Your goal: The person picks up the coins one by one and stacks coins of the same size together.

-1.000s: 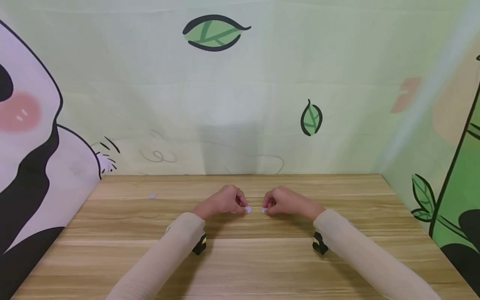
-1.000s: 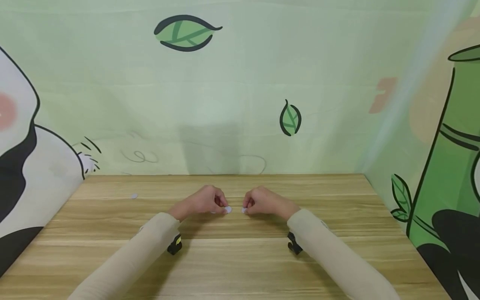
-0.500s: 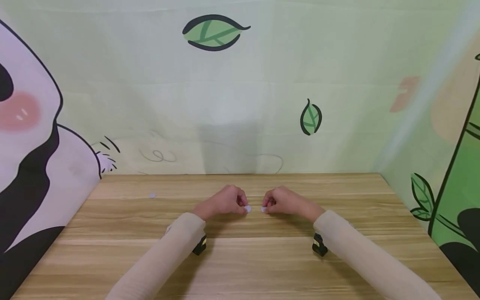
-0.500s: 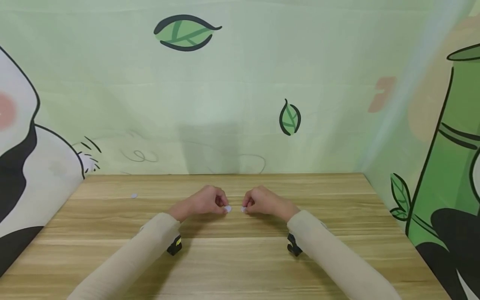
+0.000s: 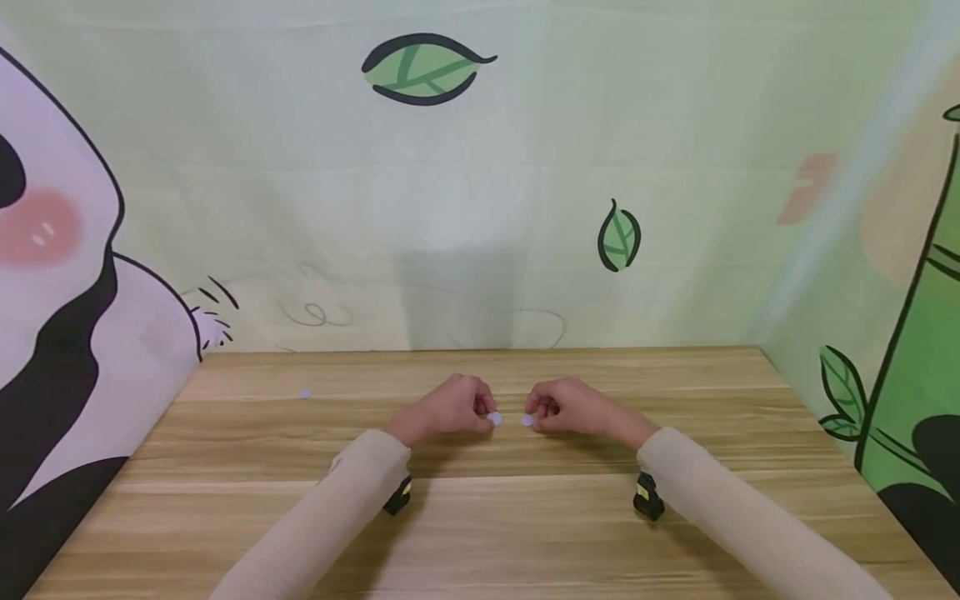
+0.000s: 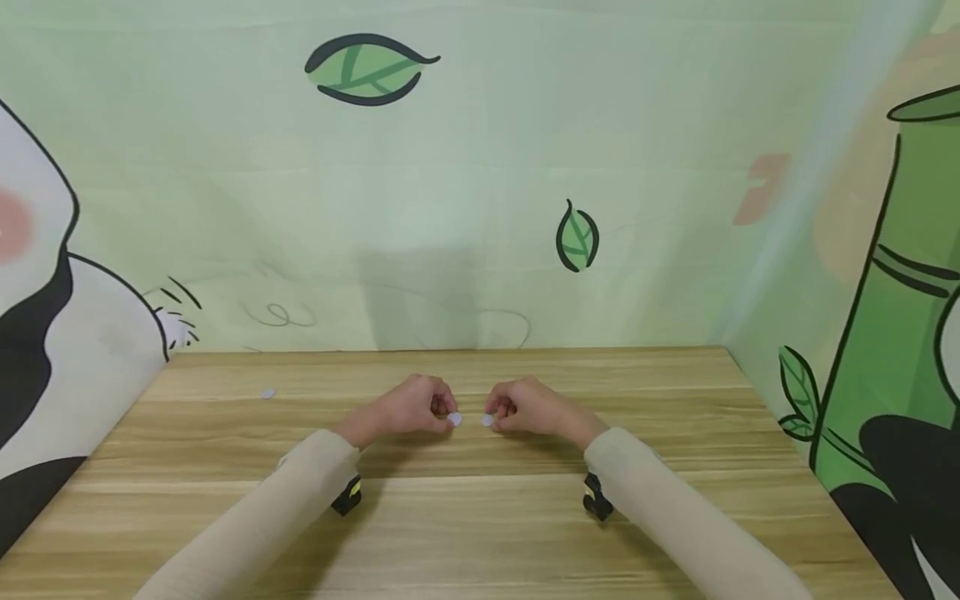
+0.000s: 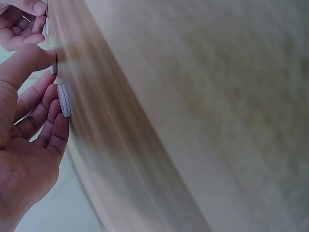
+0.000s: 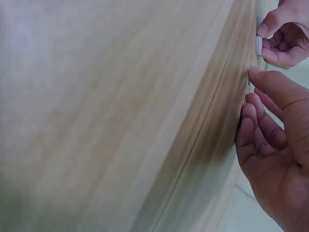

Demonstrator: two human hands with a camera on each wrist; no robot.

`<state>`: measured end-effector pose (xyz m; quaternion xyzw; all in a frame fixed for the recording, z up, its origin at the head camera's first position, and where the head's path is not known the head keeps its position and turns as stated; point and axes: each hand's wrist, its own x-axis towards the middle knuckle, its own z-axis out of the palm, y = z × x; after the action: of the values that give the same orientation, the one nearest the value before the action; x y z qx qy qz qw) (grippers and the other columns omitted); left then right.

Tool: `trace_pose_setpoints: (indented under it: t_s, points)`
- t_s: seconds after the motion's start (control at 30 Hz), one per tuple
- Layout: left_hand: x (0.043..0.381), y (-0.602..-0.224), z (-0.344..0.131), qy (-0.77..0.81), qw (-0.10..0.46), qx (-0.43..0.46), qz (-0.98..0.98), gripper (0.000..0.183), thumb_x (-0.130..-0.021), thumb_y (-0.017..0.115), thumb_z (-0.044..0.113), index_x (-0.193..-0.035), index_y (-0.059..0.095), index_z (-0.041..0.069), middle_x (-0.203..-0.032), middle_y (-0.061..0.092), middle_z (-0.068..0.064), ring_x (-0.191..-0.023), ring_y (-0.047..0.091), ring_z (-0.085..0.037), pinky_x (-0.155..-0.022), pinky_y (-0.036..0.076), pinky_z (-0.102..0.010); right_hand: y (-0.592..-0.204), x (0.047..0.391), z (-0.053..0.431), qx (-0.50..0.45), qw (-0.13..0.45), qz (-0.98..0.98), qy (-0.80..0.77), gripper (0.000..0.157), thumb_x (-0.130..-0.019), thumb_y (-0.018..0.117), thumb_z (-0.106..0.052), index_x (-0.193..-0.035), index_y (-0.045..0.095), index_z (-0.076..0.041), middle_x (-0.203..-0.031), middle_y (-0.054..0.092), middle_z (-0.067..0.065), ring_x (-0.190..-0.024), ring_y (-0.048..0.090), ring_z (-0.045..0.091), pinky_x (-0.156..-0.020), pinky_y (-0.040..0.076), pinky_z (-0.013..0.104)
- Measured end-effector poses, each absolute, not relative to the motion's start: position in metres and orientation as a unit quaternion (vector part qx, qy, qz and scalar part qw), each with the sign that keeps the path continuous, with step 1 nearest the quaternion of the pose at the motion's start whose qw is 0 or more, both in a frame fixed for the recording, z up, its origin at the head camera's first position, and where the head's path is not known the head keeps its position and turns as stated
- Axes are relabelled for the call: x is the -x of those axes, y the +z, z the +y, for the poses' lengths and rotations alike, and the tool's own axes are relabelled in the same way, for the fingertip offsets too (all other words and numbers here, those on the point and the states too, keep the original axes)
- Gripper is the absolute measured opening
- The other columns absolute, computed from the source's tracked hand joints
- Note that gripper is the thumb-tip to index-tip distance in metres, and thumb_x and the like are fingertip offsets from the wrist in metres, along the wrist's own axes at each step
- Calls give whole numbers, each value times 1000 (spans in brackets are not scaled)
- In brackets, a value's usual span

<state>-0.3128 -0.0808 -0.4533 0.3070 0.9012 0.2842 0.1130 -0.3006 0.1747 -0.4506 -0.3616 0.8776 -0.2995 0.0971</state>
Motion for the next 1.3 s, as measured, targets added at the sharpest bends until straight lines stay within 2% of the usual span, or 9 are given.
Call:
trace_pose_setpoints:
  t_s: [0.2,0.53,1.0,1.3]
  points:
    - [312,-454,-82,287,112,-304,901,12,-83,81,13,-90,71,9,-81,64,3,-75,55,-11,-70,48,-26,-454,298,174,352,69,885,-296,15,-90,78,-13,-102,72,-6,-79,64,-6,-72,55,4,-66,49,22]
    - [310,-454,-82,290,113,-299,902,15,-82,83,12,-92,72,9,-84,65,3,-79,57,-11,-73,50,-27,-456,294,169,343,32,895,-284,6,-91,78,-16,-92,75,-11,-77,62,-9,-72,53,4,-67,48,22]
    - [308,-452,-80,287,113,-297,903,13,-84,82,13,-91,71,9,-82,64,3,-78,56,-11,-72,48,-27,-459,295,168,351,37,897,-265,5,-93,74,-16,-98,72,-14,-78,59,-9,-72,52,5,-67,47,23]
    - [310,-453,-82,291,117,-303,900,13,-86,80,18,-91,72,10,-82,65,3,-77,56,-11,-71,48,-25,-460,297,167,347,32,901,-259,5,-91,76,-17,-94,72,-14,-77,59,-10,-72,53,4,-67,47,23]
